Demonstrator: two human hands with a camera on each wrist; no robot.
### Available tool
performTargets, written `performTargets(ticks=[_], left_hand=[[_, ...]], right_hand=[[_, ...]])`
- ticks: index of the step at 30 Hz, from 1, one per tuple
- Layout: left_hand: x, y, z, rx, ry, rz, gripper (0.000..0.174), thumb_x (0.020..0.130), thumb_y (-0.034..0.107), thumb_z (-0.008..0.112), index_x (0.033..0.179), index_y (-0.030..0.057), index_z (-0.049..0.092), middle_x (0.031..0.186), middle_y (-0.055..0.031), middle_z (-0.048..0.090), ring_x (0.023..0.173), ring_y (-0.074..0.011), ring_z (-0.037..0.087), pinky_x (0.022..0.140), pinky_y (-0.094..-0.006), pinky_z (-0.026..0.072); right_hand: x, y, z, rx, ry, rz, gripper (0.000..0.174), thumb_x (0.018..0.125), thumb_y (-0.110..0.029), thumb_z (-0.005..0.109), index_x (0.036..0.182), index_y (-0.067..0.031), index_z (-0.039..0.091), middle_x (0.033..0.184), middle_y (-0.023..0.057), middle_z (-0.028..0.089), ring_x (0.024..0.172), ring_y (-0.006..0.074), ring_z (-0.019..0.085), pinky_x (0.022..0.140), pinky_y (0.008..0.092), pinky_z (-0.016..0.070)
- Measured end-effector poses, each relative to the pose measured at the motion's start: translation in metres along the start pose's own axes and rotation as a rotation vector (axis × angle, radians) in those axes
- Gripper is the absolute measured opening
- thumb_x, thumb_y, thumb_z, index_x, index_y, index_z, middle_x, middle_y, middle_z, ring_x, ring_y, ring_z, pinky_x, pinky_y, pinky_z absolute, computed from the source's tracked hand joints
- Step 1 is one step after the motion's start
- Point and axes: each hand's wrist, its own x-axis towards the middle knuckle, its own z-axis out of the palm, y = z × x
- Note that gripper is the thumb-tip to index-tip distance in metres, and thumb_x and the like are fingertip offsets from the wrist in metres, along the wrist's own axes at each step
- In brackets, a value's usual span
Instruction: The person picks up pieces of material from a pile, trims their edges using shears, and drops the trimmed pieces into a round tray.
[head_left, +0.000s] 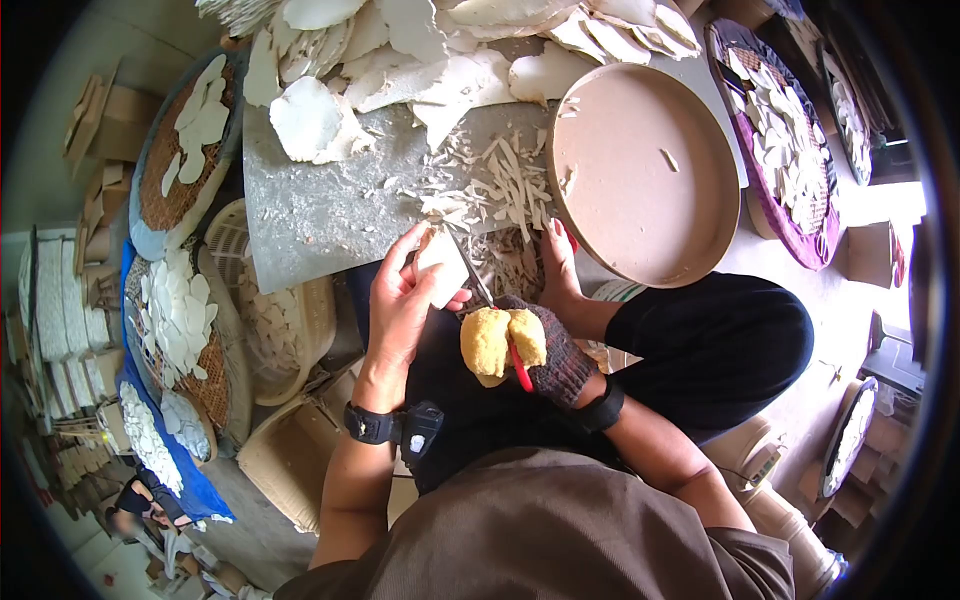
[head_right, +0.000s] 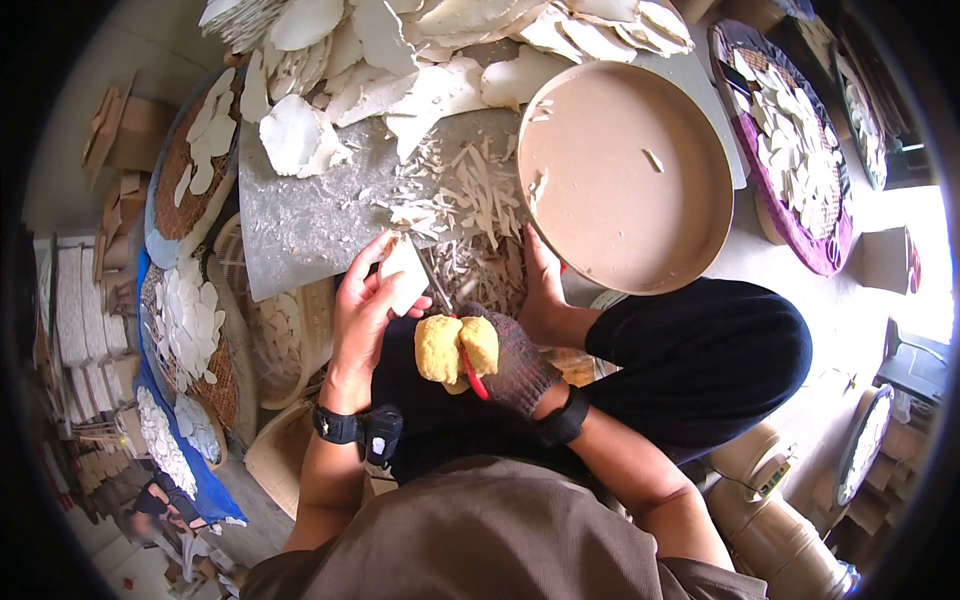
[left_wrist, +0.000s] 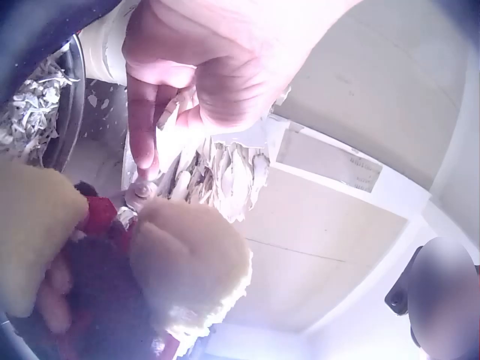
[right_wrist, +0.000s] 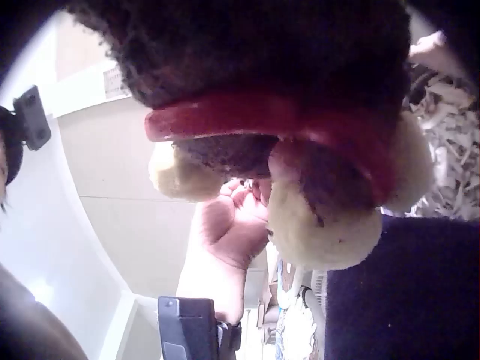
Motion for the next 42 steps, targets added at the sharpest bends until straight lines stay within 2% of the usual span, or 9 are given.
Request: performTargets(ticks=[3, 6, 10, 14, 20, 33, 38, 41, 42], left_hand=[[0.000, 0.004, -0.004, 0.012, -0.033, 0.019, 0.049, 0.090, 0.011, 0.058, 0.134, -0.0004, 0.039, 0.095, -0.0150, 0.066, 0.069, -0.0188, 0.066, 0.062, -0.0283, 0.0550], [0.002, 0.005, -0.006, 0.049, -0.072, 0.031, 0.047, 0.090, 0.007, 0.056, 0.132, -0.0002, 0.037, 0.094, -0.0160, 0.066, 0.069, -0.0191, 0.066, 0.061, -0.0286, 0.0553], [-0.001, 0.000, -0.006, 0.040, -0.001, 0.028, 0.050, 0.088, 0.009, 0.060, 0.132, 0.0013, 0.037, 0.100, -0.0154, 0.066, 0.072, -0.0182, 0.066, 0.064, -0.0281, 0.0549], [0.002, -0.018, 0.004, -0.053, 0.222, 0.203, 0.045, 0.088, 0.007, 0.059, 0.128, -0.0003, 0.040, 0.100, -0.0158, 0.066, 0.073, -0.0207, 0.067, 0.063, -0.0293, 0.0557], [0.003, -0.022, 0.004, -0.028, 0.255, 0.214, 0.037, 0.090, 0.009, 0.057, 0.125, -0.0025, 0.049, 0.101, -0.0132, 0.065, 0.074, -0.0191, 0.067, 0.065, -0.0278, 0.0549], [0.010, -0.005, -0.013, 0.007, 0.094, 0.024, 0.033, 0.088, 0.009, 0.060, 0.118, -0.0035, 0.057, 0.096, -0.0136, 0.067, 0.068, -0.0176, 0.068, 0.058, -0.0243, 0.0552], [0.011, -0.005, -0.020, 0.025, 0.076, 0.044, 0.035, 0.089, 0.011, 0.061, 0.119, -0.0032, 0.051, 0.095, -0.0151, 0.066, 0.069, -0.0190, 0.068, 0.058, -0.0250, 0.0552], [0.012, -0.002, -0.018, 0.068, 0.027, 0.068, 0.033, 0.090, 0.009, 0.060, 0.118, -0.0027, 0.047, 0.093, -0.0157, 0.066, 0.070, -0.0194, 0.068, 0.058, -0.0259, 0.0555], [0.011, -0.001, -0.016, 0.086, 0.006, 0.076, 0.032, 0.090, 0.008, 0.059, 0.118, -0.0024, 0.046, 0.093, -0.0159, 0.066, 0.070, -0.0195, 0.068, 0.058, -0.0263, 0.0557]], right_hand=[[0.007, 0.007, 0.011, 0.401, -0.018, -0.065, 0.036, 0.089, -0.012, 0.064, 0.122, -0.0017, 0.053, 0.126, 0.0133, 0.058, 0.115, 0.0174, 0.056, 0.095, 0.0303, 0.0460], [0.011, 0.008, 0.000, 0.013, -0.076, -0.084, 0.042, 0.091, -0.010, 0.061, 0.129, -0.0011, 0.047, 0.131, 0.0132, 0.054, 0.119, 0.0170, 0.053, 0.097, 0.0309, 0.0446], [0.006, 0.003, 0.000, 0.075, -0.016, -0.053, 0.045, 0.087, -0.017, 0.066, 0.125, -0.0006, 0.050, 0.122, 0.0116, 0.060, 0.113, 0.0177, 0.058, 0.095, 0.0310, 0.0457], [0.004, -0.011, -0.001, -0.039, 0.005, -0.141, 0.035, 0.082, -0.017, 0.063, 0.112, -0.0039, 0.051, 0.099, 0.0172, 0.064, 0.097, 0.0326, 0.063, 0.083, 0.0376, 0.0492], [0.003, 0.004, 0.007, -0.092, 0.043, -0.193, 0.027, 0.082, -0.016, 0.061, 0.104, -0.0034, 0.051, 0.089, 0.0187, 0.062, 0.089, 0.0382, 0.062, 0.075, 0.0396, 0.0495], [0.001, 0.007, 0.009, 0.008, 0.064, -0.142, 0.028, 0.080, -0.018, 0.063, 0.101, -0.0030, 0.053, 0.086, 0.0189, 0.063, 0.087, 0.0383, 0.062, 0.073, 0.0400, 0.0490], [0.001, 0.007, 0.006, 0.051, 0.010, -0.115, 0.029, 0.081, -0.019, 0.063, 0.102, -0.0024, 0.052, 0.089, 0.0189, 0.063, 0.089, 0.0379, 0.062, 0.074, 0.0397, 0.0494], [-0.001, -0.008, 0.004, -0.018, 0.082, -0.176, 0.030, 0.081, -0.018, 0.063, 0.104, -0.0019, 0.052, 0.091, 0.0187, 0.064, 0.090, 0.0369, 0.063, 0.076, 0.0391, 0.0498], [-0.001, -0.011, 0.001, -0.031, 0.049, -0.127, 0.038, 0.080, -0.019, 0.066, 0.110, -0.0017, 0.051, 0.098, 0.0165, 0.064, 0.094, 0.0312, 0.063, 0.081, 0.0368, 0.0494]])
